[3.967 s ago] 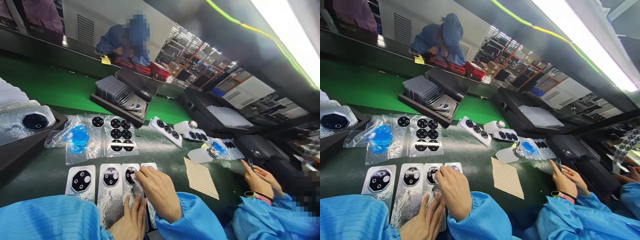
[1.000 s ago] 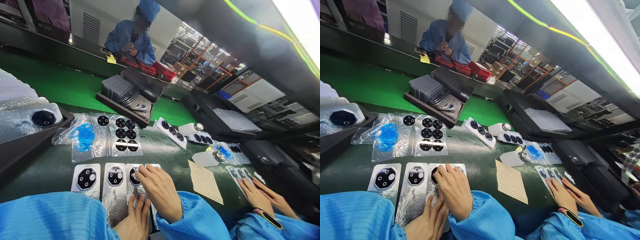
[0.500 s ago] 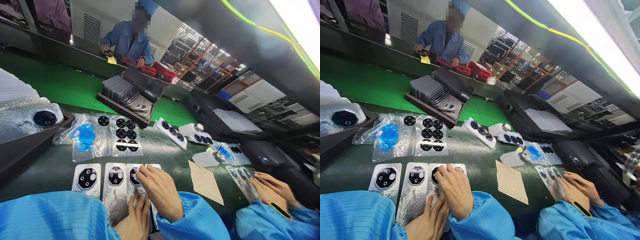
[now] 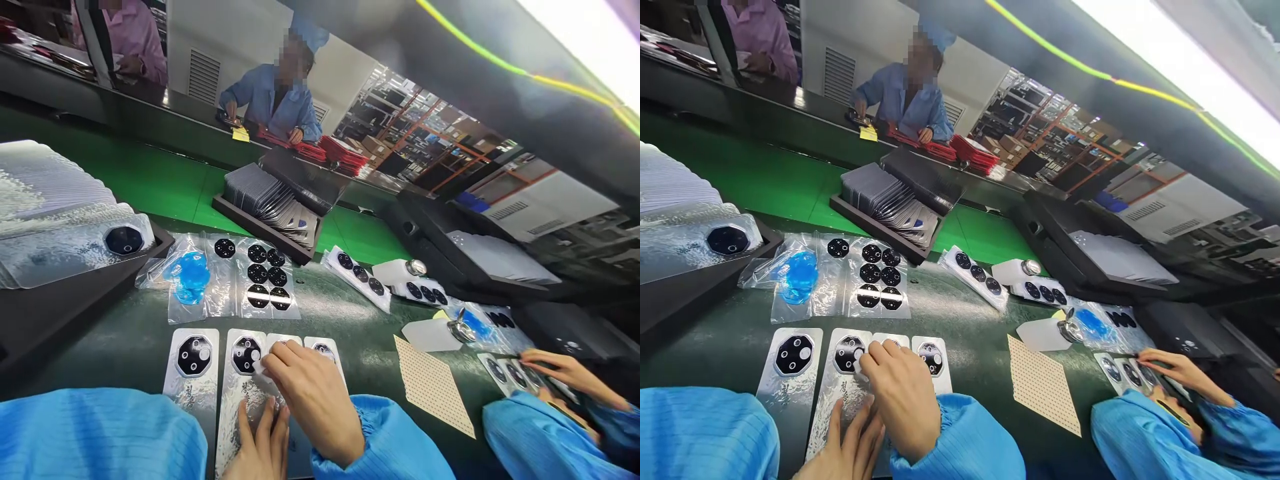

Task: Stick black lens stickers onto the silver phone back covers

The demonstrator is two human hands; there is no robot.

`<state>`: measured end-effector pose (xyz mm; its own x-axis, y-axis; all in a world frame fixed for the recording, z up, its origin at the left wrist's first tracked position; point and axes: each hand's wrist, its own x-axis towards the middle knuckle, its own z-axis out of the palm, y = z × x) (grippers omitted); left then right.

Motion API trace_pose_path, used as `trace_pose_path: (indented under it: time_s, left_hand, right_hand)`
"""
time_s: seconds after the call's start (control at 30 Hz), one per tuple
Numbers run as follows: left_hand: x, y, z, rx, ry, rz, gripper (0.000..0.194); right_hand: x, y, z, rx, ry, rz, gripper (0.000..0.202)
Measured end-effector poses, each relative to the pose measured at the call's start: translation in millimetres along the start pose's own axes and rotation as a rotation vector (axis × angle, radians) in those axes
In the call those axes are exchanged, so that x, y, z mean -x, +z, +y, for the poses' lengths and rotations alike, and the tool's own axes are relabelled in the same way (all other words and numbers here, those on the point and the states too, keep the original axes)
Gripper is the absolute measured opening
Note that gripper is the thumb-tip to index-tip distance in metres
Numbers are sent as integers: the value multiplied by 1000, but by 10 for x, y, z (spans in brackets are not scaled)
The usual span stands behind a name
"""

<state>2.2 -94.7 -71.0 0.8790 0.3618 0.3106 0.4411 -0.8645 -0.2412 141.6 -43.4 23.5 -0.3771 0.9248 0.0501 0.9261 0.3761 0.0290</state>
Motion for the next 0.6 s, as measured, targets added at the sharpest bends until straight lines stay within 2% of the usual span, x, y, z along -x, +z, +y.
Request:
trace_pose_path:
  time_s: [0.17, 0.33, 0.6]
  left_hand:
    - [8, -28, 120, 9, -54, -132, 30]
    - [-32, -68, 159, 95, -127, -173, 31]
    - [-33, -122, 106, 62, -45, -219, 30]
  right_hand:
    - [-51, 58, -65, 65, -35, 19, 19]
    - [-67, 44, -95, 72, -47, 18, 21]
    - [-64, 48, -132, 96, -60, 19, 21]
